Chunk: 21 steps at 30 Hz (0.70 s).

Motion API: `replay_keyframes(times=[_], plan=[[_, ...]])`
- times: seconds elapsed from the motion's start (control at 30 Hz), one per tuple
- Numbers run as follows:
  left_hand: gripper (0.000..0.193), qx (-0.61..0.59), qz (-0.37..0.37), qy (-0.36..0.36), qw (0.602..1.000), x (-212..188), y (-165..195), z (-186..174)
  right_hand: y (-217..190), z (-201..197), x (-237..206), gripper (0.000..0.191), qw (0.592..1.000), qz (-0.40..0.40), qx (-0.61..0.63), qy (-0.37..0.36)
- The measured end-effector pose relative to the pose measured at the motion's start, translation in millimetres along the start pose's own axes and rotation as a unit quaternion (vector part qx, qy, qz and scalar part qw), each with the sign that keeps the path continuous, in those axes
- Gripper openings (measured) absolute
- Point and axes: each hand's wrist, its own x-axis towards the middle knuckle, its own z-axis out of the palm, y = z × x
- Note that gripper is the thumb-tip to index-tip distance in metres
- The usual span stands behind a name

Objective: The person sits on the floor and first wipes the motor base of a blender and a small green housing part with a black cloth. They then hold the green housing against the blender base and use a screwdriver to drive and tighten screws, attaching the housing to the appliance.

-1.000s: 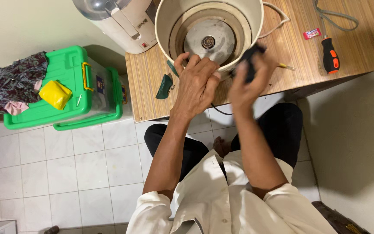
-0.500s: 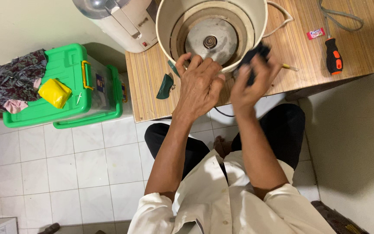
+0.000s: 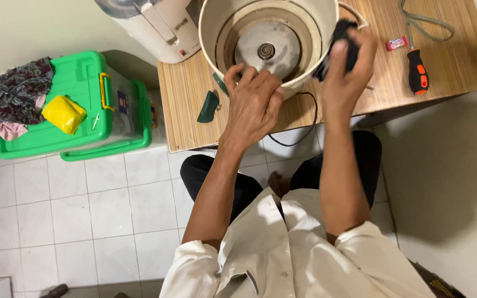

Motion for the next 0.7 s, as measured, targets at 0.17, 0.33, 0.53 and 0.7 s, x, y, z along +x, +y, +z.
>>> replay_keyframes(times=[0.17, 0.33, 0.53, 0.7], plan=[[0.026, -0.078, -0.029, -0.049, 0.995, 6, -10, -14, -4, 9, -4, 0.023, 0.993, 0.109, 0.034, -0.002], [0.028, -0.018, 0.044, 0.032, 0.998, 3, -53, -37, -16, 18, -54, 0.024, 0.997, 0.030, -0.017, 0.064], [0.023, -0.019, -0.003, 0.007, 1.000, 6, -80, -29, -28, 39, -79, 0.029, 0.979, -0.144, -0.121, 0.082], [0.043, -0.061, -0.084, -0.072, 0.992, 7, -88, -42, -30, 54, -107, 0.039, 0.953, -0.253, -0.159, -0.044]])
